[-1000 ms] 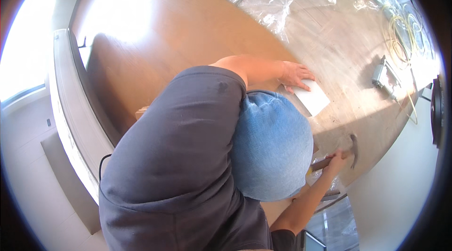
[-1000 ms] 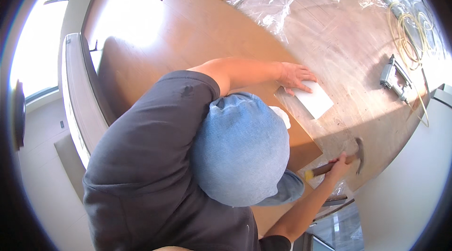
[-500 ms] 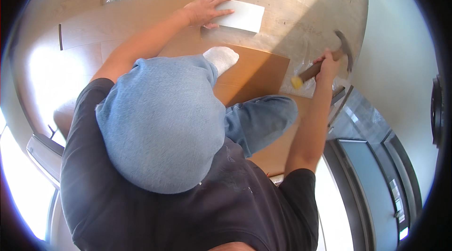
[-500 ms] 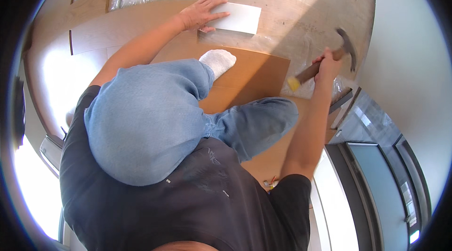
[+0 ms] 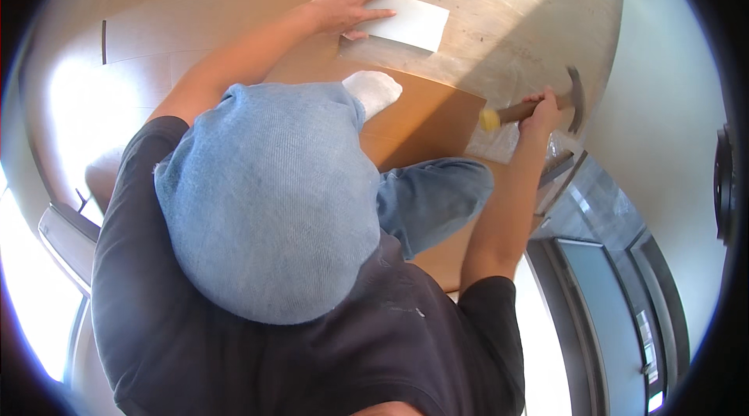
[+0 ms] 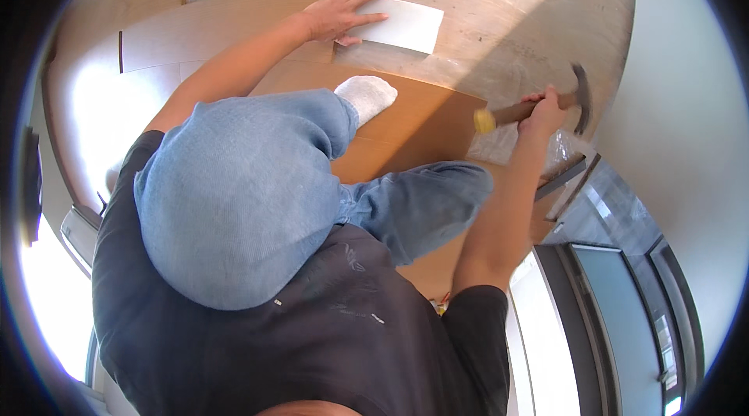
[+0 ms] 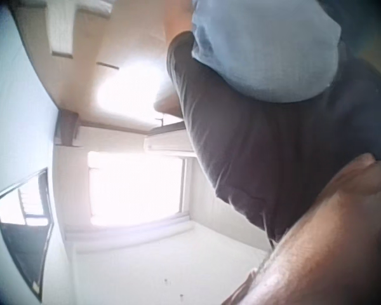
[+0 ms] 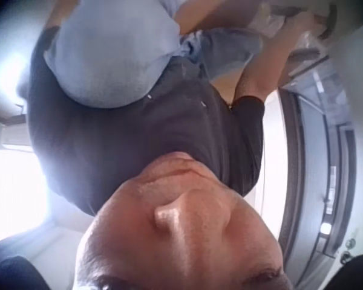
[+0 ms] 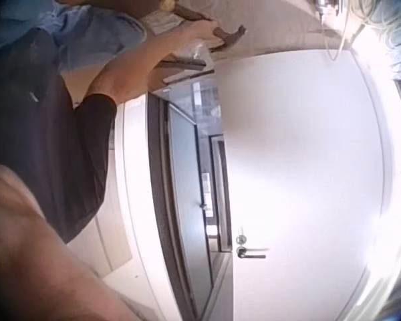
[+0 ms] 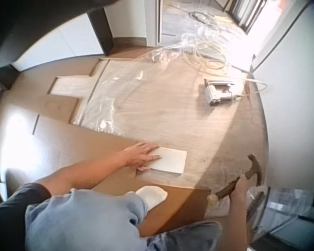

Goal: The person is installing laminate flooring using a nail gun and a hammer.

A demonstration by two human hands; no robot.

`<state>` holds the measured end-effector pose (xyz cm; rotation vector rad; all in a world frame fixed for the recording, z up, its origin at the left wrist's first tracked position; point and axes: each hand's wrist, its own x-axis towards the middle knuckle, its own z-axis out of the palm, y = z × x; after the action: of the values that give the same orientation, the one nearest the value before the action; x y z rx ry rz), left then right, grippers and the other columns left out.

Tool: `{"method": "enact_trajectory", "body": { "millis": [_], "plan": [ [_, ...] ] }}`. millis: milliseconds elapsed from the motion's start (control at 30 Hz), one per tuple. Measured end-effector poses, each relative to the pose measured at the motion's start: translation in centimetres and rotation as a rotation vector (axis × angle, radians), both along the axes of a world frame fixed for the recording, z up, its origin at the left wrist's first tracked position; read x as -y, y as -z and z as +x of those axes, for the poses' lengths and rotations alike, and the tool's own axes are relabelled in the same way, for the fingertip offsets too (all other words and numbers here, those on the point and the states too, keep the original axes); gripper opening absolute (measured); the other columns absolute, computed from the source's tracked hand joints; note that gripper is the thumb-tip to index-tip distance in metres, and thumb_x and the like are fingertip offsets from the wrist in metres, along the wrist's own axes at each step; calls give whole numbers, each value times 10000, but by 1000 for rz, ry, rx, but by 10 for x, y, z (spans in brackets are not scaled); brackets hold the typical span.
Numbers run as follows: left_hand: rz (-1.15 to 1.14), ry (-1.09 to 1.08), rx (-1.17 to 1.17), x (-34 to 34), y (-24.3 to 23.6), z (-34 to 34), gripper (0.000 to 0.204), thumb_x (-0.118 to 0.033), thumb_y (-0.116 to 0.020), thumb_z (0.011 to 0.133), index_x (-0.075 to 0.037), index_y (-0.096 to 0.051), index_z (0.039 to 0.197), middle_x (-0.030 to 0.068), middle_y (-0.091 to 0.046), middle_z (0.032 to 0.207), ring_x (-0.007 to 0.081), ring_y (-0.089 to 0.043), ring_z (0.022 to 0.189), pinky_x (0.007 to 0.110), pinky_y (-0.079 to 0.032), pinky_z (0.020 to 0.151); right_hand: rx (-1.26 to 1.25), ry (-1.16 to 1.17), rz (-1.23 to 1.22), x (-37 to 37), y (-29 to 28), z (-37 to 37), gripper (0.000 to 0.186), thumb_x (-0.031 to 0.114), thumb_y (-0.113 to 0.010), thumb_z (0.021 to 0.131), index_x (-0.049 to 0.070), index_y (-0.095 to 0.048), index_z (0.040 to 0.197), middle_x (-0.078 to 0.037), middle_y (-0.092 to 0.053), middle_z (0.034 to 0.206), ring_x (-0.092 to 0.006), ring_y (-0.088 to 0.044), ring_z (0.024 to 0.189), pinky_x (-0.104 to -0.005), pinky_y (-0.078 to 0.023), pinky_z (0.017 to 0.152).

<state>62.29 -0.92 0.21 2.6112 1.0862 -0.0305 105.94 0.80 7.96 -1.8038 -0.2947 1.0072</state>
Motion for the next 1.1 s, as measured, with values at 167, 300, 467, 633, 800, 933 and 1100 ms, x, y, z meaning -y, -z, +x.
{"method": "enact_trajectory", "body": {
  "millis": [167, 300, 467, 633, 800, 933, 1100],
  "plan": [
    [-31, -21, -9, 1, 4, -1, 801, -348, -786, 799, -241, -436, 1512, 155, -326, 1572, 322, -368, 1424, 447, -305, 1189, 128, -914, -270, 46, 51, -66, 174, 173, -633, 931, 49, -556, 837, -18, -498, 619, -160, -534, 489, -373, -496, 468],
    [15, 10, 102, 2, 11, -8, 834, -345, -806, 764, -241, -437, 1505, 163, -361, 1551, 351, -372, 1421, 472, -319, 1181, -108, -627, -349, 64, 67, -57, 163, 232, -647, 943, 110, -566, 872, 0, -514, 678, -139, -521, 519, -354, -465, 467],
    [9, -32, -36, 9, -14, 10, 885, -430, -780, 786, -192, -376, 1537, 215, -391, 1531, 369, -367, 1429, 469, -271, 1201, -169, -912, -362, 55, 61, -71, 133, 126, -614, 940, 101, -503, 871, -4, -476, 643, -134, -500, 497, -321, -473, 429],
    [39, -68, -144, 1, -22, 65, 871, -437, -776, 781, -80, -414, 1489, 251, -400, 1509, 366, -359, 1440, 477, -247, 1210, -162, -854, -354, 61, 48, -104, 105, 94, -586, 937, 83, -484, 915, -20, -483, 666, -135, -496, 497, -331, -490, 435],
    [0, -115, 41, 1, 6, 66, 875, -444, -767, 790, -79, -404, 1498, 258, -385, 1521, 398, -346, 1443, 496, -270, 1202, -214, -898, -242, 61, 46, -102, 112, 100, -602, 930, 87, -499, 887, -14, -485, 648, -132, -492, 493, -335, -492, 442],
    [-40, -98, 103, -2, 16, 58, 909, -444, -772, 788, -96, -375, 1527, 250, -369, 1535, 406, -362, 1424, 499, -292, 1190, -63, -906, -349, 42, 35, -57, 206, 196, -691, 907, 95, -513, 930, -20, -512, 634, -148, -529, 479, -333, -477, 426],
    [4, -87, -7, -8, 2, 59, 866, -456, -759, 804, -81, -406, 1501, 178, -395, 1532, 326, -359, 1436, 453, -318, 1172, 183, -638, -266, 24, -2, 3, 201, 193, -646, 936, 50, -525, 865, -50, -534, 655, -171, -560, 517, -345, -480, 443]
  ]
}}
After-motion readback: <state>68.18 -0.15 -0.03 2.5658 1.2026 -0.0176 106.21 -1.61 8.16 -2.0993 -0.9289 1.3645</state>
